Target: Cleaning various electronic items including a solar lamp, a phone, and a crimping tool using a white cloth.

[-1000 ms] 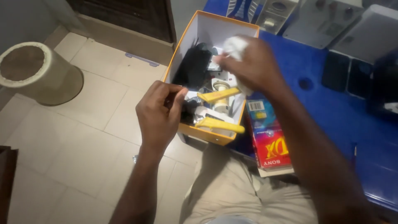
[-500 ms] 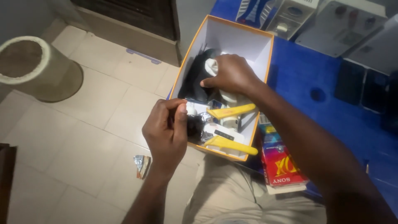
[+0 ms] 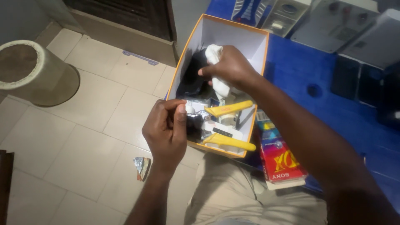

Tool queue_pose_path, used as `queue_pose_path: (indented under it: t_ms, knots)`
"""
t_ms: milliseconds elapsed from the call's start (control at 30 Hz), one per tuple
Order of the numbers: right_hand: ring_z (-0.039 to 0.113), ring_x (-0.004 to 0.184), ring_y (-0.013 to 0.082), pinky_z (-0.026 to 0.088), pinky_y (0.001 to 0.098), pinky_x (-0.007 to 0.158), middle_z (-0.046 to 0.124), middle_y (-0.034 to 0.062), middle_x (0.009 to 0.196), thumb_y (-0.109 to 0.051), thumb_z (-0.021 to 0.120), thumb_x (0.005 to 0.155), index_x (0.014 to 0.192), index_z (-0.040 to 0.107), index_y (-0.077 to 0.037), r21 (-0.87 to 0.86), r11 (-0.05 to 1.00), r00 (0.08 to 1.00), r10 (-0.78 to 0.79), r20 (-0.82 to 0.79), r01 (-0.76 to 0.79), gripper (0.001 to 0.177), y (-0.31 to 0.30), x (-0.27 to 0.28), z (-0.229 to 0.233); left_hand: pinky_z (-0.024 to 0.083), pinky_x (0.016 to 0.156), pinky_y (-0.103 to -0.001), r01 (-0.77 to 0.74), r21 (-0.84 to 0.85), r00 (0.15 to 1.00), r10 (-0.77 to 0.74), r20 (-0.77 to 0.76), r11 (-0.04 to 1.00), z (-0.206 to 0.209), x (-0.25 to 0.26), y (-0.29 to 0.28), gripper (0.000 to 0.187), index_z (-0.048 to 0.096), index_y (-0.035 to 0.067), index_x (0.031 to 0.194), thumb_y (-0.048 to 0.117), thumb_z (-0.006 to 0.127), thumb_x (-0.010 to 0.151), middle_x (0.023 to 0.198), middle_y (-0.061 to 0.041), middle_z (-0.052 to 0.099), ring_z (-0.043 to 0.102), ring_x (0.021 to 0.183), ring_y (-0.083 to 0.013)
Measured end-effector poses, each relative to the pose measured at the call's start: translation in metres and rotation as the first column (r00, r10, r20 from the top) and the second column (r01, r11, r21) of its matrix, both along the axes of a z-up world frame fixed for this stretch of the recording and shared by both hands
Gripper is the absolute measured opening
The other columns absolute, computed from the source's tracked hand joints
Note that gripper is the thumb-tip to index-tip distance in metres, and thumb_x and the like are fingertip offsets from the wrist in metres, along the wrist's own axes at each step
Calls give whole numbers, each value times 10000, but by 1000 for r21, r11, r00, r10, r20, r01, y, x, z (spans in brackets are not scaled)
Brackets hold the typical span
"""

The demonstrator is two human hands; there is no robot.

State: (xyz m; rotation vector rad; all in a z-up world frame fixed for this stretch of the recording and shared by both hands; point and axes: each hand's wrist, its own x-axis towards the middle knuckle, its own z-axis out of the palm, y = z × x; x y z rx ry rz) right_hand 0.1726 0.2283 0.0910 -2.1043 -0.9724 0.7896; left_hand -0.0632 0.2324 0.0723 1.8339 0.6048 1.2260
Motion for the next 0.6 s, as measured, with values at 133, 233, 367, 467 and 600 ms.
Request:
queue_pose_path:
  t_ms: [133, 233, 367, 467, 600]
  knots:
    - [737, 587, 180, 539, 293, 536, 763, 132, 753, -157, 809, 829, 854, 713, 24, 92, 996, 995, 6, -99, 3, 206, 0, 10, -8, 448, 625, -248, 2, 45, 1000, -2, -7, 999, 2, -1, -2, 102, 674, -3, 1027, 92, 652, 1057, 871, -52, 642, 552, 683, -98]
    - [715, 582, 174, 566, 283, 547, 738, 134, 749, -114, 790, 801, 840, 716, 13, 199, 974, 983, -77, -167, 110, 152, -3, 19, -13, 470, 635, -255, -9, 88, 1000, 11, -21, 996, 1, -3, -4, 95, 674, -2, 1027, 87, 655, 1053, 879, -59, 649, 578, 693, -109]
    - [699, 626, 154, 534, 287, 520, 717, 128, 773, -116, 831, 790, 814, 691, 28, 237, 952, 980, -174, -100, 193, 202, -25, 29, -5, 480, 635, -260, -8, 129, 999, 14, -41, 992, 10, -7, -11, 93, 675, -4, 1028, 88, 676, 1038, 883, -68, 653, 592, 694, -121]
    - [660, 661, 145, 522, 315, 516, 692, 89, 829, -167, 867, 809, 909, 638, -6, 413, 884, 976, -203, -83, 220, 297, -61, 33, 17, 500, 639, -259, 13, 148, 999, -6, -48, 989, 17, -9, -23, 108, 679, -8, 1024, 99, 699, 1019, 890, -74, 666, 620, 702, -127]
    - [671, 772, 169, 562, 339, 695, 681, 42, 877, -210, 821, 896, 969, 648, -80, 517, 841, 986, -162, -42, 160, 229, -134, 13, 44, 555, 830, -273, 243, -21, 968, -241, 66, 970, 18, -3, -54, 253, 569, 21, 1225, 139, 684, 1032, 1112, -86, 646, 658, 951, -133]
